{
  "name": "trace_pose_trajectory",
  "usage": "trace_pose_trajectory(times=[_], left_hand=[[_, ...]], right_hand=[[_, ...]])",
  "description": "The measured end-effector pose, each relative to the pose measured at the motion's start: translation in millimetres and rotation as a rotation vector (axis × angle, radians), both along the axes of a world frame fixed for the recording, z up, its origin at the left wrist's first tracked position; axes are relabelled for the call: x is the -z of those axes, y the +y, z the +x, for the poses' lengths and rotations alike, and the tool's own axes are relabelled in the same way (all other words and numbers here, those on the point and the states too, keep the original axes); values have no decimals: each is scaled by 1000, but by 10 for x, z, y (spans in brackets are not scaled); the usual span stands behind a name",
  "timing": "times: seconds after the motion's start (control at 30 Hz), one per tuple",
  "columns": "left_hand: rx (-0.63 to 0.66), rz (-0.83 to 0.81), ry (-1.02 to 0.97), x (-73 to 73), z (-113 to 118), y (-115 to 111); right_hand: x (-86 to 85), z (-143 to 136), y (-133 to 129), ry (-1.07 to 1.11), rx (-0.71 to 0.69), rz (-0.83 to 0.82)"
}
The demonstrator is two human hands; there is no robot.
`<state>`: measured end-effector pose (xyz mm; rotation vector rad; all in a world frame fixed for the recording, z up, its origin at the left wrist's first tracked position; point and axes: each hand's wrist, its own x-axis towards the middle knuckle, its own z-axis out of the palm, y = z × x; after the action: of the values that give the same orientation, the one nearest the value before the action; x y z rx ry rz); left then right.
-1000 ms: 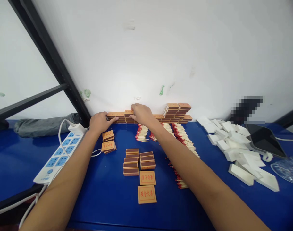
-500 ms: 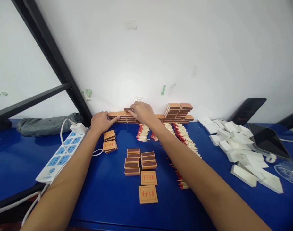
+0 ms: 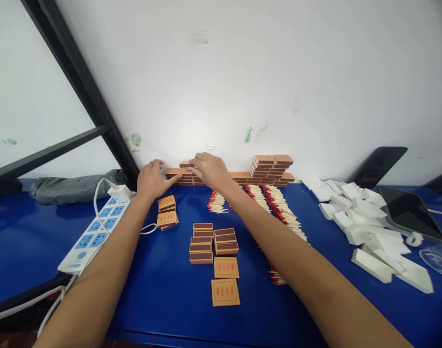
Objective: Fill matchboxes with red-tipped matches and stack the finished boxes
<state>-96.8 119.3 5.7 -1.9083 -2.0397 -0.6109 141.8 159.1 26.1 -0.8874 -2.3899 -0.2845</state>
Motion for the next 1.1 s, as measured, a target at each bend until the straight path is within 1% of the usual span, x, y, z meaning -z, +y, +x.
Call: trace_pose_trajectory(times=[0.03,0.07,0.13,0.2,0.27,0.37,0.5,0.6,0.7,0.8,0.93,1.1], left_hand=[[43,64,-1,-13,-8,-2],[113,132,-1,-27,-10,-3],[296,237,6,-49,10,-3],[435,259,24,-59,64,-1],[478,239,43,-57,129,1],[463,228,58,-51,175,4],[400,234,46,-56,75,17],[336,218,35,-39,-39,29],[288,173,38,-5,-97,32],[252,126,47,5,-96,14],[189,90,50,-44,-67,-41],[33,61,42,-84,-42,-84]], right_hand=[[-2,-8,-11,-13,-1,1],[-4,-13,-19,-25,0,3],[-8,-16,-29,-49,2,7],[-10,-19,-34,-64,2,10],[-7,-26,-40,-67,-2,14],[-4,-42,-54,-56,-11,7],[-17,-28,-56,-4,-17,-46],[-29,32,-16,24,50,-90],[-29,105,51,24,137,-116],[-34,163,104,24,205,-139],[-96,245,136,-5,289,-195],[-176,350,145,-92,351,-294]])
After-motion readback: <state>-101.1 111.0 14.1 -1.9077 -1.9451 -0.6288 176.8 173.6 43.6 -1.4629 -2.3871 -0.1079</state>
